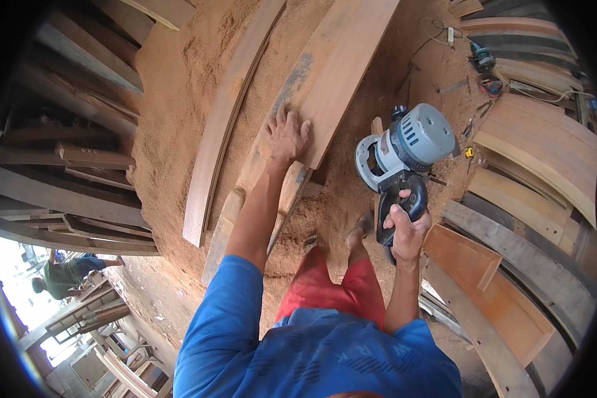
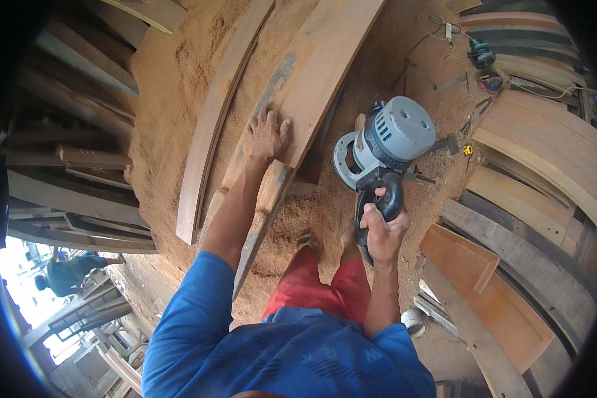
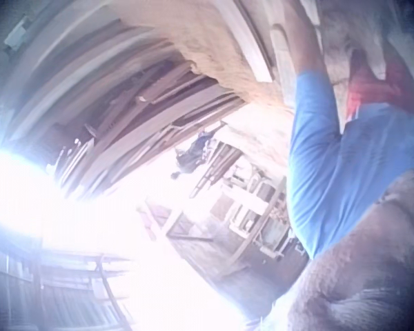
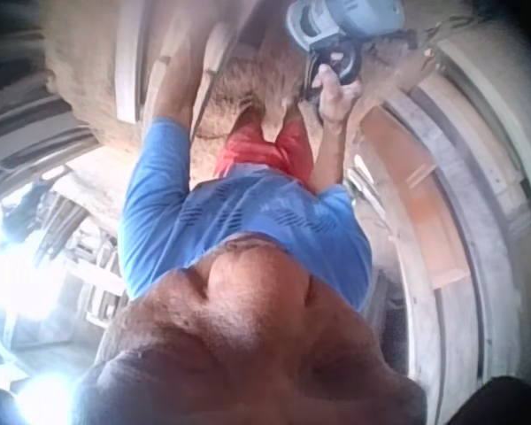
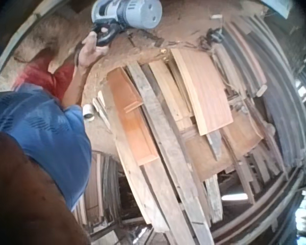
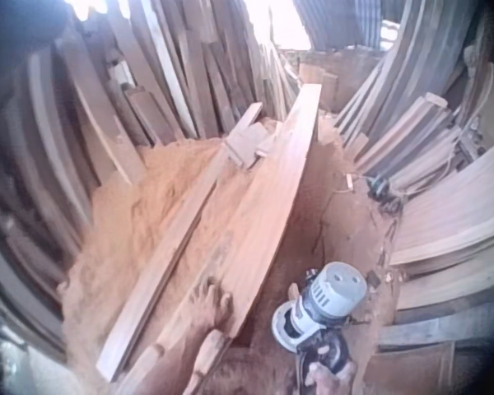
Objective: The person uses a handheld router to shape the edges of wooden planks in a workshop. They pick up planks, position them on a workbench, and guide the router along the edges to create a profile. The person also uses a hand saw to trim the ends of the planks and a metal ruler to check the alignment of the cuts.
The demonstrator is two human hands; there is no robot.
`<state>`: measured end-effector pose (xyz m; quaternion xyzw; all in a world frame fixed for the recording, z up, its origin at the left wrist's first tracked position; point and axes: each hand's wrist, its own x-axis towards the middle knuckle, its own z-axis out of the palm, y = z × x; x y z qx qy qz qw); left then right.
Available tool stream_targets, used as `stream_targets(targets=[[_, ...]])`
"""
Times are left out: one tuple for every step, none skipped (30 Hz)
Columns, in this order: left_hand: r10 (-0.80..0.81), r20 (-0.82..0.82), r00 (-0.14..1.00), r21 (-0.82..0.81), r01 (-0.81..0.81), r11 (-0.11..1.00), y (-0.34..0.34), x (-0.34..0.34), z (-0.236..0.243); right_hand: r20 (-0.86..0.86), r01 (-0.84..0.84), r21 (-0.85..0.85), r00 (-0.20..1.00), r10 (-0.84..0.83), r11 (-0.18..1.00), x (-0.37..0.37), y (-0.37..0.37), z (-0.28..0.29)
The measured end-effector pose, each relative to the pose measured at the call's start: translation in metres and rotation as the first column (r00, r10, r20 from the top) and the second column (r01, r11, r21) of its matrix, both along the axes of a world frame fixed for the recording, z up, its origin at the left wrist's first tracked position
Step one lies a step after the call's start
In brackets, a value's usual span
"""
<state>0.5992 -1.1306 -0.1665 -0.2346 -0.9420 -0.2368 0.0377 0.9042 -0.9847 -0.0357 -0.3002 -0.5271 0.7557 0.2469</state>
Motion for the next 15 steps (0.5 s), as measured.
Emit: stream_targets(targets=[[0.008, 0.049, 0.999, -0.033, -0.007, 0.999, -0.002, -0.002, 0.001, -0.008, 0.021, 0.011, 1.000, -0.021, 1.000, -0.005, -0.006, -0.003], [-0.011, 0.102, 0.995, -0.040, 0.016, 0.999, -0.006, -0.002, 0.003, -0.019, 0.037, 0.031, 0.999, -0.036, 0.999, -0.009, -0.011, -0.004], [-0.063, 0.176, 0.982, -0.011, 0.066, 0.998, -0.013, -0.003, 0.006, -0.022, 0.045, 0.044, 0.999, -0.044, 0.998, -0.011, -0.017, -0.006], [-0.146, 0.243, 0.959, 0.052, 0.138, 0.989, -0.023, -0.005, 0.011, -0.014, 0.060, 0.056, 0.998, -0.059, 0.997, -0.014, -0.023, -0.006], [-0.244, 0.253, 0.936, 0.172, 0.205, 0.964, -0.033, -0.007, 0.015, -0.025, 0.053, 0.067, 0.998, -0.052, 0.996, -0.015, -0.029, -0.006], [-0.296, 0.250, 0.922, 0.167, 0.260, 0.951, -0.045, -0.005, 0.018, -0.027, 0.059, 0.079, 0.998, -0.057, 0.995, -0.016, -0.036, -0.005], [-0.358, 0.200, 0.912, 0.207, 0.318, 0.925, -0.057, 0.002, 0.020, -0.030, 0.082, 0.089, 0.996, -0.080, 0.993, -0.017, -0.041, -0.005], [-0.391, 0.199, 0.899, 0.230, 0.345, 0.910, -0.067, 0.009, 0.019, -0.036, 0.080, 0.118, 0.996, -0.076, 0.990, -0.020, -0.047, -0.005], [-0.402, 0.090, 0.911, 0.175, 0.383, 0.907, -0.074, 0.016, 0.016, -0.034, 0.067, 0.131, 0.997, -0.063, 0.989, -0.022, -0.053, -0.006], [-0.388, 0.027, 0.921, 0.105, 0.383, 0.918, -0.078, 0.023, 0.014, -0.034, 0.064, 0.146, 0.998, -0.059, 0.987, -0.024, -0.058, -0.007], [-0.375, 0.029, 0.926, -0.019, 0.376, 0.926, -0.081, 0.026, 0.010, -0.013, 0.046, 0.161, 0.999, -0.045, 0.986, -0.027, -0.063, -0.008], [-0.360, -0.014, 0.933, 0.042, 0.360, 0.932, -0.082, 0.029, 0.007, -0.019, 0.031, 0.174, 0.999, -0.028, 0.984, -0.030, -0.067, -0.009], [-0.369, -0.010, 0.929, 0.049, 0.369, 0.928, -0.083, 0.030, 0.004, -0.031, 0.030, 0.197, 0.999, -0.024, 0.980, -0.032, -0.070, -0.010], [-0.381, -0.011, 0.924, 0.052, 0.381, 0.923, -0.082, 0.030, 0.002, -0.027, 0.023, 0.217, 0.999, -0.018, 0.976, -0.034, -0.073, -0.010], [-0.396, -0.062, 0.916, 0.085, 0.400, 0.913, -0.082, 0.028, 0.001, -0.030, 0.032, 0.243, 0.999, -0.026, 0.970, -0.036, -0.077, -0.011]])
